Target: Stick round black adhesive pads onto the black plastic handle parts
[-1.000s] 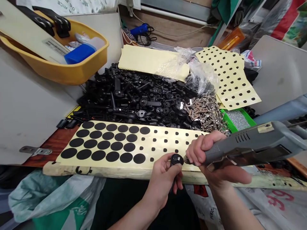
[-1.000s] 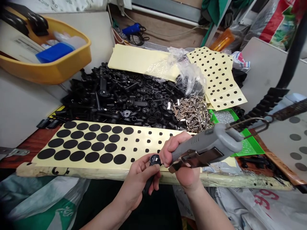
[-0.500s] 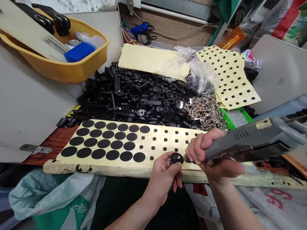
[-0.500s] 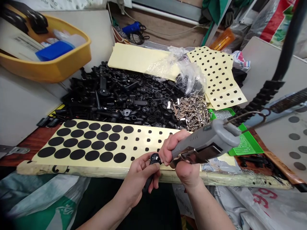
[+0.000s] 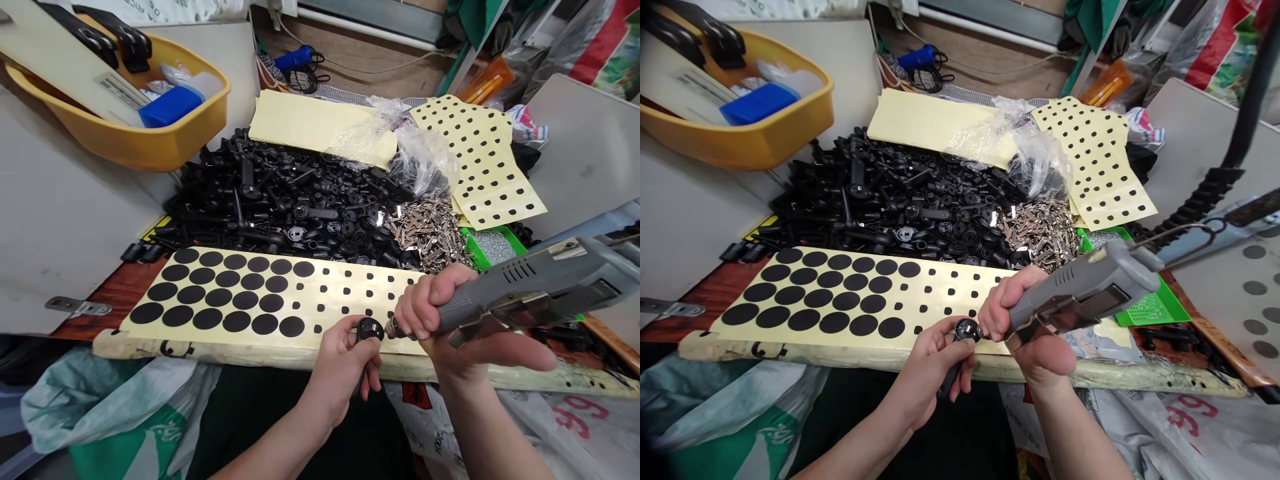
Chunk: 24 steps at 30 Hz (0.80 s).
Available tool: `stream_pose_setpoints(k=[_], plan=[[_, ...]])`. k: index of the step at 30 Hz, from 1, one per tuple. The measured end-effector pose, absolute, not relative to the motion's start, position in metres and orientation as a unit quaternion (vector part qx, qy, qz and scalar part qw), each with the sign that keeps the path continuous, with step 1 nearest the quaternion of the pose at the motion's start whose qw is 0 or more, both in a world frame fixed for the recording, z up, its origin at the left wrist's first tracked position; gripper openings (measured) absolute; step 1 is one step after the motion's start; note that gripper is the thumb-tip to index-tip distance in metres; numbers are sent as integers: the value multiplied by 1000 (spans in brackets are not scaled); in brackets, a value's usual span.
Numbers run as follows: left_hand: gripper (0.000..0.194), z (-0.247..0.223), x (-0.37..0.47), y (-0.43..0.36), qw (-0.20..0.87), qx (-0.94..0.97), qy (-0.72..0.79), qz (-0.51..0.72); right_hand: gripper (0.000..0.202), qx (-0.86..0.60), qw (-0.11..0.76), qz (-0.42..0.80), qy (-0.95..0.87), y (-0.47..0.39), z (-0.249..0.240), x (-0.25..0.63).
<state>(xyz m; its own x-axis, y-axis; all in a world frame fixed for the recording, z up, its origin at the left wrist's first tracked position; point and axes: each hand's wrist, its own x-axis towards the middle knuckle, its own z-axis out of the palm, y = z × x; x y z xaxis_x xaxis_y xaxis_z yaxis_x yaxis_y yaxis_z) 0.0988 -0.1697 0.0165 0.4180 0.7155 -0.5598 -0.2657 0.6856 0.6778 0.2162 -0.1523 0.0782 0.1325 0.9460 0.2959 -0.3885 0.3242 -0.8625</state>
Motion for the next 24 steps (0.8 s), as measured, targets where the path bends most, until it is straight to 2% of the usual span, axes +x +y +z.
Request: stream_pose_setpoints(k=[8, 14, 24], plan=[[42, 20, 95, -170, 802, 261, 435, 314, 60, -343, 704, 446, -434, -152, 89, 221], [65, 28, 99, -167, 729, 306, 463, 401, 63, -364, 709, 430, -423, -155, 88, 221], [42, 28, 142, -139, 712, 422, 442, 346, 62, -386, 719, 364, -448, -157, 93, 263]])
